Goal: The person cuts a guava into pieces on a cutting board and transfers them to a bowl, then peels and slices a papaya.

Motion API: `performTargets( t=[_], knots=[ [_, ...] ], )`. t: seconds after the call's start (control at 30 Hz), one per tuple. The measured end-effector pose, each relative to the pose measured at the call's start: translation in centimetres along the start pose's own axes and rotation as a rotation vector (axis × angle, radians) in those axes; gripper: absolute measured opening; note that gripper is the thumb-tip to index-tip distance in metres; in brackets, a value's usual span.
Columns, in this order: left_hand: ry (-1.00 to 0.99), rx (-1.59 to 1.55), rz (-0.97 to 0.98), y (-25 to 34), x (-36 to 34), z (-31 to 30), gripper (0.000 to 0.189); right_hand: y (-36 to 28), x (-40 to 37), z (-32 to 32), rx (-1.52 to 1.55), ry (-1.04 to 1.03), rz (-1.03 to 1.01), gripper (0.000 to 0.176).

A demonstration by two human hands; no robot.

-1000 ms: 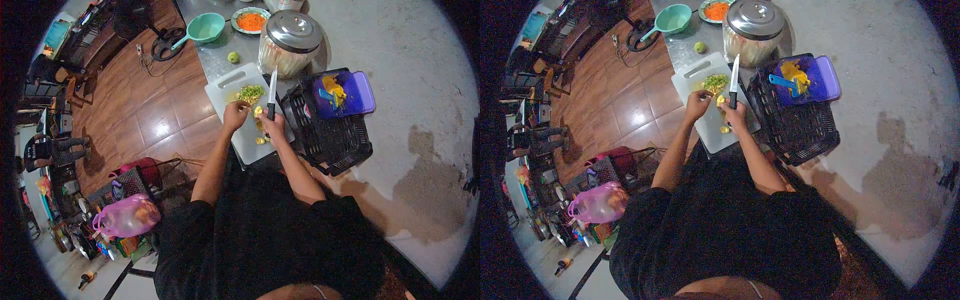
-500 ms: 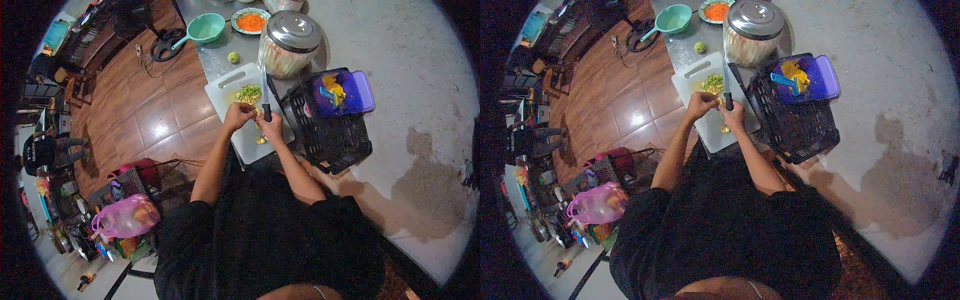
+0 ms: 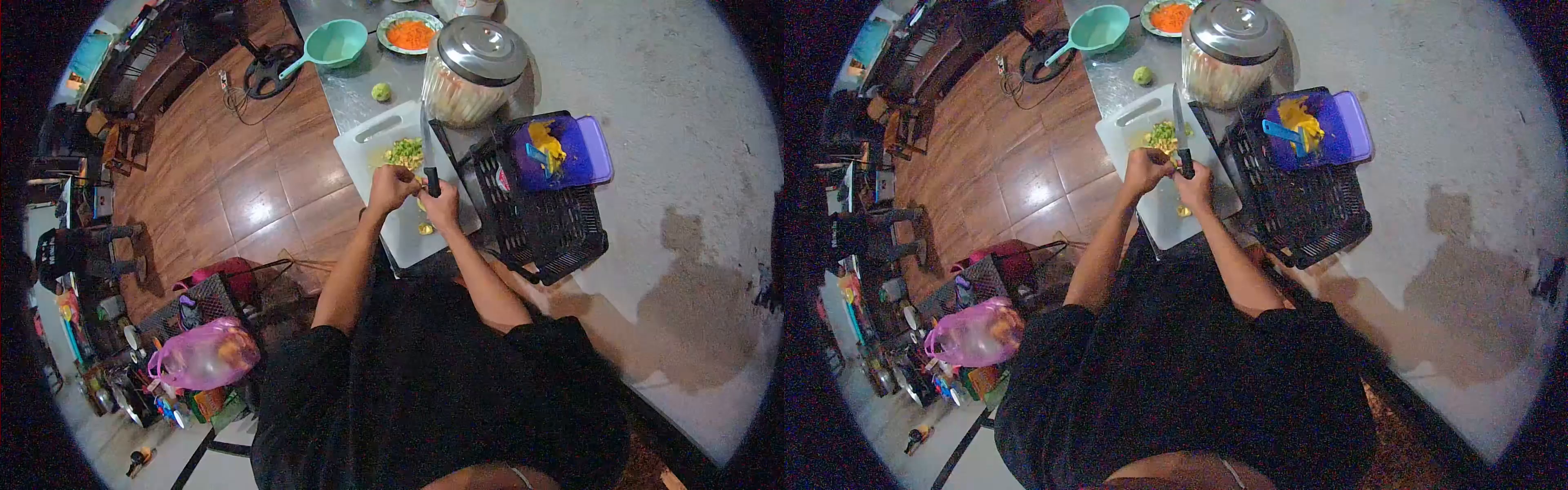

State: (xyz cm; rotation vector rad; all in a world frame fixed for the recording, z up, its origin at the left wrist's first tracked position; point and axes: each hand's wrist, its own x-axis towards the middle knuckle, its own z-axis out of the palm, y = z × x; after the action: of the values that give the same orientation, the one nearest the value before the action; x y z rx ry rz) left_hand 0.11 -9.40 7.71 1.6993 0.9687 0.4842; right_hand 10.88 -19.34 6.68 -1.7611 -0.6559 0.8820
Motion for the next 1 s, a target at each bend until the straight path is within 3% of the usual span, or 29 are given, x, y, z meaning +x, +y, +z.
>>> performTargets(
  t=[0.17, 0.23, 0.3, 0.37, 0.53, 0.6, 0.83, 0.9, 0.93, 1.0],
  knots=[
    [0.064, 0.076, -0.077, 0.4, 0.0, 0.3, 0.020, 0.9, 0.2, 0.5, 0.016, 0.030, -0.067, 0.018],
    [0.123, 0.036, -0.090, 0.0, 0.1, 0.5, 0.021, -0.3, -0.4, 0.6, 0.184, 0.030, 0.163, 0.020],
    [0.182, -0.001, -0.104, -0.8, 0.4, 0.5, 0.021, -0.2, -0.2, 0.3, 0.281, -0.005, 0.217, 0.023],
    [0.264, 0.160, -0.078, -2.1, 0.7, 0.2, 0.021, 0.0, 0.0, 0.0, 0.377, -0.039, 0.272, 0.027],
    [0.199, 0.213, -0.125, -1.8, 0.5, -0.6, 0.022, -0.7, 0.2, -0.6, 0.398, -0.067, 0.265, 0.027],
    [0.175, 0.156, -0.050, -2.4, 0.5, -0.5, 0.022, -0.4, 0.3, -0.5, 0.416, -0.068, 0.254, 0.027],
    [0.228, 0.294, -0.134, -2.5, 0.3, 0.3, 0.020, 0.6, 0.4, -0.1, 0.324, -0.033, 0.232, 0.026],
    [0.312, 0.235, 0.062, -2.8, 0.2, 0.5, 0.023, 0.8, 0.4, -0.1, 0.346, -0.041, 0.231, 0.026],
    [0.313, 0.236, 0.063, -2.7, 0.2, 0.4, 0.023, 1.1, 0.4, -0.1, 0.367, -0.049, 0.231, 0.027],
    [0.178, 0.114, -0.033, -2.3, 0.2, 0.2, 0.024, 1.4, 0.6, 0.0, 0.369, -0.055, 0.216, 0.029]
  ],
)
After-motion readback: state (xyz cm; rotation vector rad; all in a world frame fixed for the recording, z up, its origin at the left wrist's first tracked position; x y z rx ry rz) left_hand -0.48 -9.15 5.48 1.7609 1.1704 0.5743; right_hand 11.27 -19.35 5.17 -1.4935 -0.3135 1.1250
